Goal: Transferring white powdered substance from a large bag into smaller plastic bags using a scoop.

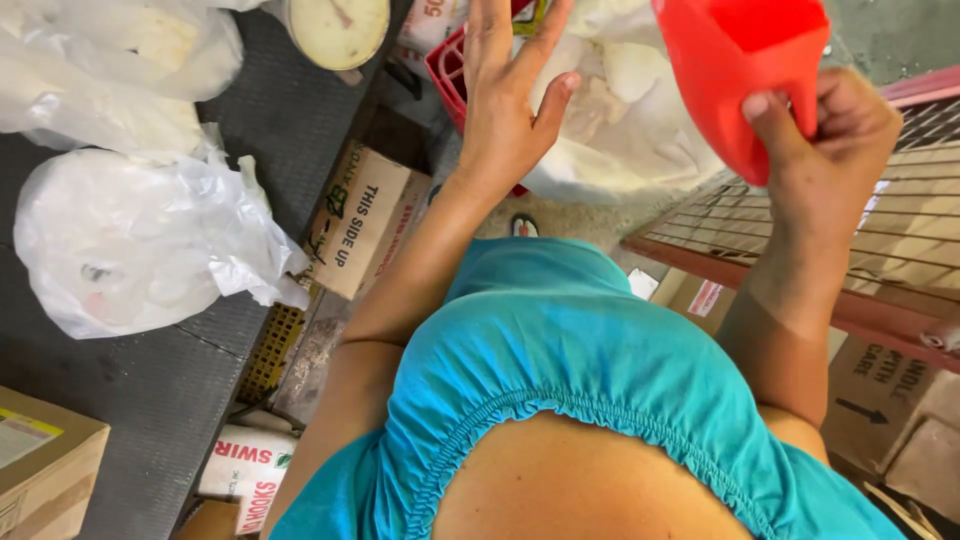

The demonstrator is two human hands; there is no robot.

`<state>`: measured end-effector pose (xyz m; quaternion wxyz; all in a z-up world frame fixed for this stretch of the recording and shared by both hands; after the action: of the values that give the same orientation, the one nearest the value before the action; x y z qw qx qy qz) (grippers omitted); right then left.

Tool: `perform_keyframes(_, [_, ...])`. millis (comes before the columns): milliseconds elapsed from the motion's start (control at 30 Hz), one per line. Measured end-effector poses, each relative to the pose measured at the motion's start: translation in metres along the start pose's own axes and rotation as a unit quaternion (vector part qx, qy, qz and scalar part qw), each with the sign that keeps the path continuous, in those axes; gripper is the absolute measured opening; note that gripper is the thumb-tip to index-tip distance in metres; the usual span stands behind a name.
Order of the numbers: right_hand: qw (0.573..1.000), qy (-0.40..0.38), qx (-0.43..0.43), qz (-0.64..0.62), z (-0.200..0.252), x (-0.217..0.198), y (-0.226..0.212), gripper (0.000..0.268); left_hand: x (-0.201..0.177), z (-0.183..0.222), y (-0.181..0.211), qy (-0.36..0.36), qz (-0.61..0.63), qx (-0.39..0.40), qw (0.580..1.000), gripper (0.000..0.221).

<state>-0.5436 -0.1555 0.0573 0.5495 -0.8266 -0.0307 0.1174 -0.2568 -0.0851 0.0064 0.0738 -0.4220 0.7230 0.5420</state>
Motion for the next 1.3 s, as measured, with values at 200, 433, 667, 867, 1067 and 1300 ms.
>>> perform_keyframes(200, [0.996,-0.047,0.068,0.032,0.053,-0.043,0.03,0.018,0.026,0.006,-0.001,-0.054,0.021,-0.007,0.998,0.054])
perform_keyframes(433, [0.866,-0.193,-0.143,0.439,0.051,0.004,0.073,0.024,0.043,0.023,-0.014,-0.077,0.014,-0.029,0.997,0.045])
perform_keyframes(667, [0.72,-0.343,-0.188,0.573,0.042,0.049,0.184,0.011,0.057,0.035,-0.009,-0.123,0.019,-0.058,0.991,0.055])
perform_keyframes(867, [0.657,-0.402,-0.243,0.59,0.032,0.06,0.213,0.009,0.052,0.037,-0.014,-0.127,0.044,-0.075,0.988,0.055])
perform_keyframes(1067, [0.651,-0.39,-0.249,0.603,0.025,0.065,0.216,0.013,0.047,0.039,-0.018,-0.121,0.04,-0.079,0.989,0.059])
perform_keyframes(1300, [0.582,-0.404,-0.314,0.632,-0.005,0.092,0.259,0.015,0.04,0.037,-0.014,-0.125,0.037,-0.076,0.989,0.063])
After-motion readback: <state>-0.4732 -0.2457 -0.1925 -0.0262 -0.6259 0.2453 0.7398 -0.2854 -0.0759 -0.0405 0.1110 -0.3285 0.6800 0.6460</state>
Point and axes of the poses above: each hand's wrist, its own z-axis away from the middle knuckle, its own x-axis out of the palm, y = z × x, the point moved 4 cm from there along -z, towards the middle knuckle, and after that the axes turned 12 degrees about -x, right-handed, at the moved point
